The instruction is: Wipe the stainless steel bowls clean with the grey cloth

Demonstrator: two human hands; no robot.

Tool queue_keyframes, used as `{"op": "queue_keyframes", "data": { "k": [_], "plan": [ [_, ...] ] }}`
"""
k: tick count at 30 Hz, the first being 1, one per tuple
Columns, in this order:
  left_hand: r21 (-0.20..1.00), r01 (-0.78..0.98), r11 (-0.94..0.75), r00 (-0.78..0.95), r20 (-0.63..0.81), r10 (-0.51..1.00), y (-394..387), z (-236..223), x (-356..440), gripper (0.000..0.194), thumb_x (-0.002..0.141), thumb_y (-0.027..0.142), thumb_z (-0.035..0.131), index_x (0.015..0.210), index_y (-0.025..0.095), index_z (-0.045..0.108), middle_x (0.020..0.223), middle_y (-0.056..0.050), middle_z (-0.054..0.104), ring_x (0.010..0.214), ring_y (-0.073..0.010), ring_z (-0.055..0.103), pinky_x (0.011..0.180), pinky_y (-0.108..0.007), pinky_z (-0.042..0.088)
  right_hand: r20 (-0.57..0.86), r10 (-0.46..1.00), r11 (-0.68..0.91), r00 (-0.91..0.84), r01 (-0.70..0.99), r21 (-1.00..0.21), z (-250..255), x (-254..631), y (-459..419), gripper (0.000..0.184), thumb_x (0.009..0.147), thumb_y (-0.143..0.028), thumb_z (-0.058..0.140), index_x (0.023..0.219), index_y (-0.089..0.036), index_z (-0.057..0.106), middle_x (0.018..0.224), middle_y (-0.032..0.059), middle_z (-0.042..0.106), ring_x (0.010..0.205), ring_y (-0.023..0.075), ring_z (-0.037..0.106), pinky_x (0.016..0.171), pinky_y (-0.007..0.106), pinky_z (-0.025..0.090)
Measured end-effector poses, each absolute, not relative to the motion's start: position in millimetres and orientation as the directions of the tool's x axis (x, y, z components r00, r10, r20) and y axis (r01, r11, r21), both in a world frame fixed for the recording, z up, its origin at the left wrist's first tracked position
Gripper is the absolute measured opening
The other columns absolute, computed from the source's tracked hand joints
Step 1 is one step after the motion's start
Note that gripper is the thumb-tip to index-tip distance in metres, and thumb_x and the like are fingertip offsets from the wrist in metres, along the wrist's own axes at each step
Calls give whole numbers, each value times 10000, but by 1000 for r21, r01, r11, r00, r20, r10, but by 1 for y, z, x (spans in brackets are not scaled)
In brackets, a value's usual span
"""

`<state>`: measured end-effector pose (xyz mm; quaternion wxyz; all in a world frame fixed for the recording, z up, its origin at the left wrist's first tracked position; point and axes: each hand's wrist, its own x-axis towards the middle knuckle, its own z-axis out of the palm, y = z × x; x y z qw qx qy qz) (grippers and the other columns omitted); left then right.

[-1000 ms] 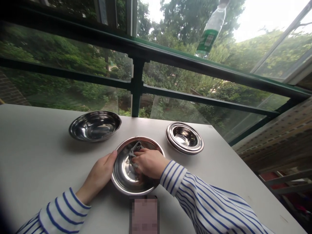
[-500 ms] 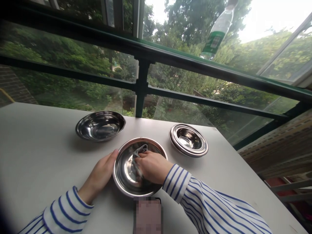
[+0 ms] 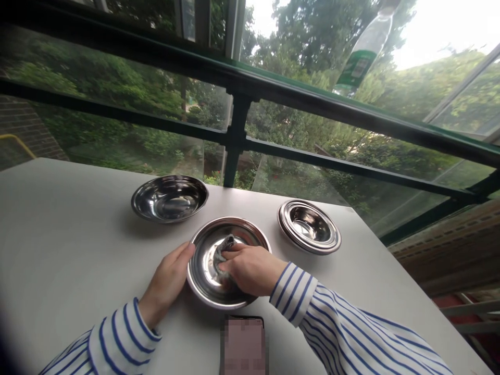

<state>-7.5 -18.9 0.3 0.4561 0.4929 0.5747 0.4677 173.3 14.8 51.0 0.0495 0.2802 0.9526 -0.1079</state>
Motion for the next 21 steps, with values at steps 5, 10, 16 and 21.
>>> {"op": "queue_keyframes", "data": {
  "k": [5,10,16,21],
  "plan": [
    [985,141,99,-92,-87,992,-17,1,-9,292,828,409,405,669,195,524,607,18,535,616,-174,499,584,-274,372,-85,655,744,-751,660,-103,38,163,26,283,870,-240,445,1092,-134,586,1129,142,593,1096,258,495,891,382,426],
    [982,177,62,-128,-39,991,-17,-3,-8,308,836,422,395,677,196,532,616,16,542,628,-177,508,594,-272,370,-133,505,836,-853,522,-170,49,166,22,180,832,-207,509,975,-196,619,1081,56,621,1049,194,527,904,289,410],
    [976,209,59,-122,-34,992,-17,-5,-7,314,831,415,394,654,197,535,610,13,545,600,-169,482,562,-266,353,-150,405,880,-902,430,-205,55,166,10,214,838,-124,458,953,-209,617,1046,35,634,1010,170,537,855,261,413],
    [981,185,55,-85,-40,996,-17,-2,-9,294,832,405,398,689,196,548,634,8,556,650,-180,506,597,-269,370,-64,590,798,-805,593,-107,38,164,26,244,846,-259,511,1058,-198,614,1162,88,601,1048,228,537,875,345,409]
  ]
}}
